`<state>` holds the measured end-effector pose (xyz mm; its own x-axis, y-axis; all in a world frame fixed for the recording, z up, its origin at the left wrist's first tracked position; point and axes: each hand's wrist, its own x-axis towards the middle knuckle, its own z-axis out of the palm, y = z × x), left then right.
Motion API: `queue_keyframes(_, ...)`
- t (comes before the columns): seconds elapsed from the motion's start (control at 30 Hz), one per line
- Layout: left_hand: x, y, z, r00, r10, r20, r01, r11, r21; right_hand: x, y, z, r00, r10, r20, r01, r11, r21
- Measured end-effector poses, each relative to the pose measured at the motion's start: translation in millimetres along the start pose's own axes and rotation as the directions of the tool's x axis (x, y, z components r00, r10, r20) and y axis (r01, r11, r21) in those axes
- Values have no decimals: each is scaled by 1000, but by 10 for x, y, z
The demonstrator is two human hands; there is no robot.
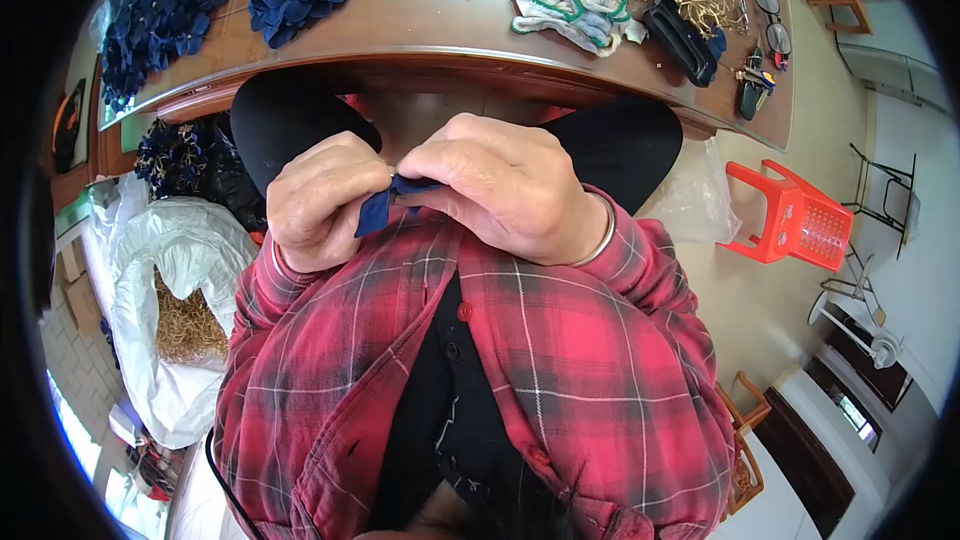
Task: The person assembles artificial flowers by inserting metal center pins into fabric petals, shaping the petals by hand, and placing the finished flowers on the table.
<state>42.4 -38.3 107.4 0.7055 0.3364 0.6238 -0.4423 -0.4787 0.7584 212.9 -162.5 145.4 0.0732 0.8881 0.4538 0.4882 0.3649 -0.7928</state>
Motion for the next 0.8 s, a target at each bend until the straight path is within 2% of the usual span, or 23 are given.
queue_keyframes(0.17, -10, -12, -3, 999, -22, 25, 21, 998, 55, -4, 6, -14, 999, -23, 24, 25, 996, -82)
queue_keyframes(0.3, -17, -2, 1, 999, -46, 21, 44, 995, 87, -2, -1, -39, 994, -97, 52, 106, 976, -191)
queue_keyframes(0.47, -10, -21, -6, 1000, -22, 17, 20, 996, 90, 18, 1, -12, 983, -181, 26, 182, 954, -237)
queue_keyframes(0.8, 22, 52, 10, 999, -22, -31, 26, 991, 133, -26, 40, 57, 973, -226, -45, 212, 955, -209)
